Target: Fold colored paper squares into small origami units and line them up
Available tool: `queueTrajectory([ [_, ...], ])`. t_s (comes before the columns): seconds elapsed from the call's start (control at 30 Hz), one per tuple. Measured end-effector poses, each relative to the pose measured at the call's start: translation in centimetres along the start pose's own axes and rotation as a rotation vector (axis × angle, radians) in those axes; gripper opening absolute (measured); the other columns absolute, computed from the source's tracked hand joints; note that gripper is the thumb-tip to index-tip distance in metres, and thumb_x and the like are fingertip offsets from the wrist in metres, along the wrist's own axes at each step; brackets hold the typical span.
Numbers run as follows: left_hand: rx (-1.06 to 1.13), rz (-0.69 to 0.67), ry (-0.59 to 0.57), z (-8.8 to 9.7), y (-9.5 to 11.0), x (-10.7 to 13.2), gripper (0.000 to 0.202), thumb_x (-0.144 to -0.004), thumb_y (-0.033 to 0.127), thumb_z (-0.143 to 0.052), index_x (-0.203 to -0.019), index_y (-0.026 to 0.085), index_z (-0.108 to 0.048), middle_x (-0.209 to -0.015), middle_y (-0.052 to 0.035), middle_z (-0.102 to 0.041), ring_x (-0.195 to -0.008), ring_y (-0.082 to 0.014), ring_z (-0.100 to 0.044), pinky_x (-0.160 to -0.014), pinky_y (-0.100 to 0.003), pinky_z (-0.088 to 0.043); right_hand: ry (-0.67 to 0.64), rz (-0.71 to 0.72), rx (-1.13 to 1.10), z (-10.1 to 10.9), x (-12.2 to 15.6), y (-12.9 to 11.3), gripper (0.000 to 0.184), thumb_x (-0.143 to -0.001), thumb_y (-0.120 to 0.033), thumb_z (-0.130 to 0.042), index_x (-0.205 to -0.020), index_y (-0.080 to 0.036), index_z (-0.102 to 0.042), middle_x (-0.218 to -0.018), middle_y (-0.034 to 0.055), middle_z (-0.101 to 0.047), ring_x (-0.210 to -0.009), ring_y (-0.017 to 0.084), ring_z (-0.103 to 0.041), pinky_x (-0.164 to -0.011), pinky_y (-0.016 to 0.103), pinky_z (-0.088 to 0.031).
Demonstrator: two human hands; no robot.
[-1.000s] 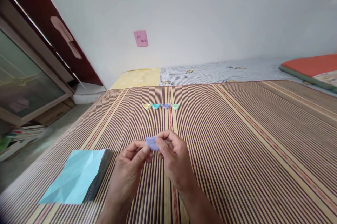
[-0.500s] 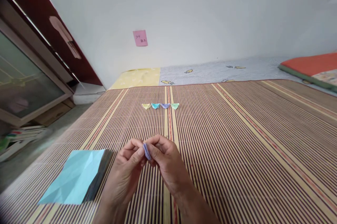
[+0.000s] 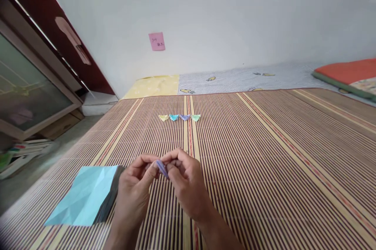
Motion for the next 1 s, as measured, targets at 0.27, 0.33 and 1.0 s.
queueTrajectory([
  [0.27, -0.101, -0.04, 0.163, -1.2, -0.1, 1.9, 0.01, -0.095, 0.029, -0.058, -0.092, 0.021, -0.064, -0.079, 0.0002, -0.067, -0.07, -0.0137, -0.065, -0.065, -0.023, -0.054, 0.267, 0.278, 0.271, 0.5, 1.4, -1.0, 0.015, -0.092, -0.014, -0.05, -0.085, -0.023, -0.06, -0.086, 0.0002, -0.06, -0.076, 0.015, -0.061, -0.065, 0.027, -0.051],
  [0.33, -0.106, -0.025, 0.155, -1.3, -0.1, 1.8, 0.013, -0.097, 0.029, -0.053, -0.093, 0.022, -0.063, -0.083, -0.0011, -0.068, -0.074, -0.0147, -0.067, -0.066, -0.024, -0.056, 0.286, 0.31, 0.308, 0.6, 1.5, -1.0, 0.012, -0.093, -0.017, -0.053, -0.087, -0.023, -0.061, -0.096, 0.0021, -0.06, -0.092, 0.018, -0.063, -0.077, 0.03, -0.053],
  [1.0, -0.44, -0.29, 0.354, 0.6, 1.3, 2.0, 0.018, -0.099, 0.031, -0.054, -0.108, 0.023, -0.067, -0.094, -0.004, -0.072, -0.08, -0.0173, -0.067, -0.069, -0.028, -0.052, 0.111, 0.259, 0.714, 0.8, 0.5, -1.3, 0.024, -0.107, -0.028, -0.037, -0.107, -0.018, -0.06, -0.088, 0.0055, -0.063, -0.075, 0.02, -0.059, -0.065, 0.033, -0.048],
])
Point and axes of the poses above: each hand's wrist, its own x-axis away from the middle knuckle, its own z-axis out of the back of the hand, y = z × x, the point moved 9 cm from there along -x, towards the middle knuckle
